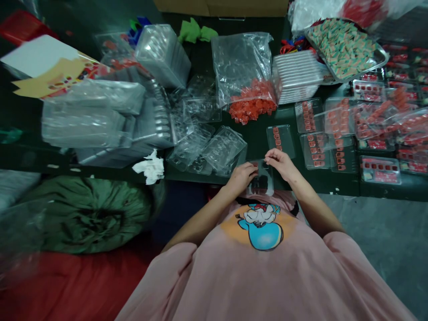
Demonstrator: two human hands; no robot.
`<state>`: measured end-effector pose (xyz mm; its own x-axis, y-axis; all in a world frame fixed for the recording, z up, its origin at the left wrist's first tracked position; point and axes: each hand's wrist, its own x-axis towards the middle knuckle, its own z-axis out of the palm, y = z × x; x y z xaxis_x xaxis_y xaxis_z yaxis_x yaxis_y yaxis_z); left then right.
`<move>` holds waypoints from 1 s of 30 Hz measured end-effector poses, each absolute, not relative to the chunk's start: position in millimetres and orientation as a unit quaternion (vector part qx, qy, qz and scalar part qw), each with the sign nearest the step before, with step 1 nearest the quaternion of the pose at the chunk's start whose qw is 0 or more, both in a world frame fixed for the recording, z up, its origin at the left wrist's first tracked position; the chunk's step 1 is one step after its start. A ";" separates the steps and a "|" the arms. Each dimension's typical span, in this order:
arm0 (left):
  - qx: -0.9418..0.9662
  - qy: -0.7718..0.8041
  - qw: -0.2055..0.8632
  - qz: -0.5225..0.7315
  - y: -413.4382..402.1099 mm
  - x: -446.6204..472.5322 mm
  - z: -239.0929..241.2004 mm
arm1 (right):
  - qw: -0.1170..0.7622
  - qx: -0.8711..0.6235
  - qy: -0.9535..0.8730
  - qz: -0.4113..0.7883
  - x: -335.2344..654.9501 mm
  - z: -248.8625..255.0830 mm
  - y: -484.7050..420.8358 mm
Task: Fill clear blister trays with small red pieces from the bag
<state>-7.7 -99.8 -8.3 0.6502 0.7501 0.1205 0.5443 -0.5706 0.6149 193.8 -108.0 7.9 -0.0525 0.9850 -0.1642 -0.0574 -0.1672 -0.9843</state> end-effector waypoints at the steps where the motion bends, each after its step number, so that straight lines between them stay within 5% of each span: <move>1: 0.867 0.371 0.275 0.185 -99.7 -7.7 -8.6 | 0.461 -0.517 -0.467 0.549 196.8 6.9 -103.0; 11: 0.875 0.381 0.255 0.152 -98.8 -2.1 -10.5 | 0.348 -0.677 -0.612 0.215 239.1 1.0 29.5; 18: 0.869 0.413 0.222 0.158 -84.3 11.7 -15.7 | 0.195 -0.735 -0.635 0.136 223.8 -6.6 80.2; 23: 0.818 0.423 0.290 0.260 -81.4 9.3 -7.2 | 0.265 -0.706 -0.638 0.152 227.8 -2.8 68.0; 30: 0.604 0.461 0.458 0.462 -61.9 21.3 0.7 | 0.481 -0.529 -0.579 0.391 201.5 15.6 -11.1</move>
